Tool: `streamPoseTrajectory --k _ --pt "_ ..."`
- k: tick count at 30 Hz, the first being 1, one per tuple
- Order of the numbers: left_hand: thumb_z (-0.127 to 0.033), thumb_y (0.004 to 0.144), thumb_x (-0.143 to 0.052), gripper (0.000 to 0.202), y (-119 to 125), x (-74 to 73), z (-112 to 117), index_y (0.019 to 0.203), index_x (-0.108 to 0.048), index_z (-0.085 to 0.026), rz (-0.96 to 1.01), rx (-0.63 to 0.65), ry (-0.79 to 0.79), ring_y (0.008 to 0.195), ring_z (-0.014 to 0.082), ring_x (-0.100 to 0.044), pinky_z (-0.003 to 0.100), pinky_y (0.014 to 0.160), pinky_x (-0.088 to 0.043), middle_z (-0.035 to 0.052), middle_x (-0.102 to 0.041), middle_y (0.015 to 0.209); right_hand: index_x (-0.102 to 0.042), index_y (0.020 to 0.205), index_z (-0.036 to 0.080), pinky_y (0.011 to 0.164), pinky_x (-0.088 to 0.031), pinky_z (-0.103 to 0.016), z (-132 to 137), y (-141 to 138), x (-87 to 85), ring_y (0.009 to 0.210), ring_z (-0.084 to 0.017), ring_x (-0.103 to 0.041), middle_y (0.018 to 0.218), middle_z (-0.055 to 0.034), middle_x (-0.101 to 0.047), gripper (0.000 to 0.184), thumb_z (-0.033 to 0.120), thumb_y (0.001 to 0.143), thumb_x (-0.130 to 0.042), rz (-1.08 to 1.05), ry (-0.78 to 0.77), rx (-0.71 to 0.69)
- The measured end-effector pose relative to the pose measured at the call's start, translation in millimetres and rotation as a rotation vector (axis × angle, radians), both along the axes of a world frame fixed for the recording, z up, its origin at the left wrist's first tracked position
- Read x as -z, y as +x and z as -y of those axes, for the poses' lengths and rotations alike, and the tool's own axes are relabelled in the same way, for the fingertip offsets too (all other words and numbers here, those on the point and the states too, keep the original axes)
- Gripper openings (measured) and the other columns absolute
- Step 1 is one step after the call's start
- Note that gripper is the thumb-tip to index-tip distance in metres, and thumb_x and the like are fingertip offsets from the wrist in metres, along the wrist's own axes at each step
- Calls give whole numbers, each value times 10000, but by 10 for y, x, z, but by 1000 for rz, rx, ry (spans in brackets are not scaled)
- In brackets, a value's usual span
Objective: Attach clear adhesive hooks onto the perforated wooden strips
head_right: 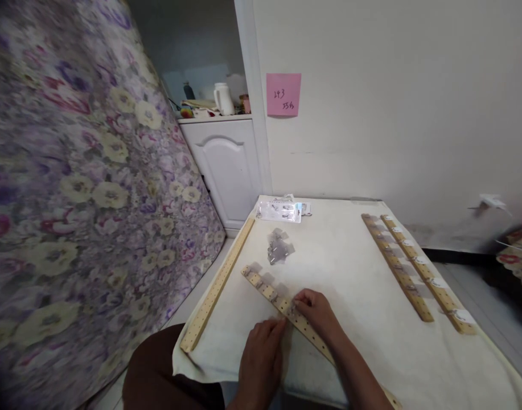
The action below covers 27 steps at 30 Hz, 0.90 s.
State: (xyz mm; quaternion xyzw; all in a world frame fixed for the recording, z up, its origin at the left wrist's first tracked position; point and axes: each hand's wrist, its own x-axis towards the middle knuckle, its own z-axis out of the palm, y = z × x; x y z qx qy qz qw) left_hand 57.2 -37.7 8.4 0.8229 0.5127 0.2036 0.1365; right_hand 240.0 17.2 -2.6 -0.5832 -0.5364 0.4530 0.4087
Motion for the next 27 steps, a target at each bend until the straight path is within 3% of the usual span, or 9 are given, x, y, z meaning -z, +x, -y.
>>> streamPoseTrajectory --k 27 --pt "-34 803 -446 518 35 -73 42 1251 -509 -286 -54 9 -5 943 206 -474 335 820 -397 42 -568 1034 -637 702 169 622 -406 -262 11 18 -43 667 -170 -548 666 -21 -632 157 285 732 -535 35 32 0"
